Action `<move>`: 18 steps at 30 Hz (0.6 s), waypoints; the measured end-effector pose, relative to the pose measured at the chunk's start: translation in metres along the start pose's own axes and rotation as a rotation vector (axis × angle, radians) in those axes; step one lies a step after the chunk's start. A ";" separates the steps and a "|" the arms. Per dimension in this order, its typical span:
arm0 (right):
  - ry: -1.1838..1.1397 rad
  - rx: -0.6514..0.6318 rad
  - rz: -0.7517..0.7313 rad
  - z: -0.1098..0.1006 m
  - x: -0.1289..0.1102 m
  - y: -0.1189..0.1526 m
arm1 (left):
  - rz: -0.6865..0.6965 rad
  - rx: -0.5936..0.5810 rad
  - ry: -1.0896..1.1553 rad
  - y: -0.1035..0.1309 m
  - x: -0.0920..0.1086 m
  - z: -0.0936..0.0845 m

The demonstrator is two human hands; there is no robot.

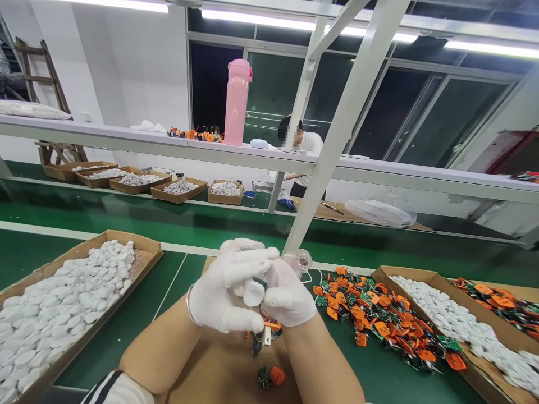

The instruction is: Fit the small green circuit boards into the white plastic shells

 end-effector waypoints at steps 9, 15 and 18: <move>0.135 0.095 -0.111 0.006 -0.015 0.006 | 0.099 0.040 0.080 -0.006 0.000 -0.003; 0.404 0.457 -0.308 -0.008 -0.023 0.026 | -0.053 0.288 -0.014 0.001 0.000 -0.004; 0.463 0.512 -0.388 -0.007 -0.023 0.033 | -0.073 0.326 0.046 0.007 0.000 -0.001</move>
Point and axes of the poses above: each hand's wrist, its own y-axis away from the middle knuckle, its own z-axis out of the palm, x = y × z, the point moved 5 cm from there along -y, towards the middle knuckle, and after that the axes turned 3 degrees about z, right-handed, at the moved point
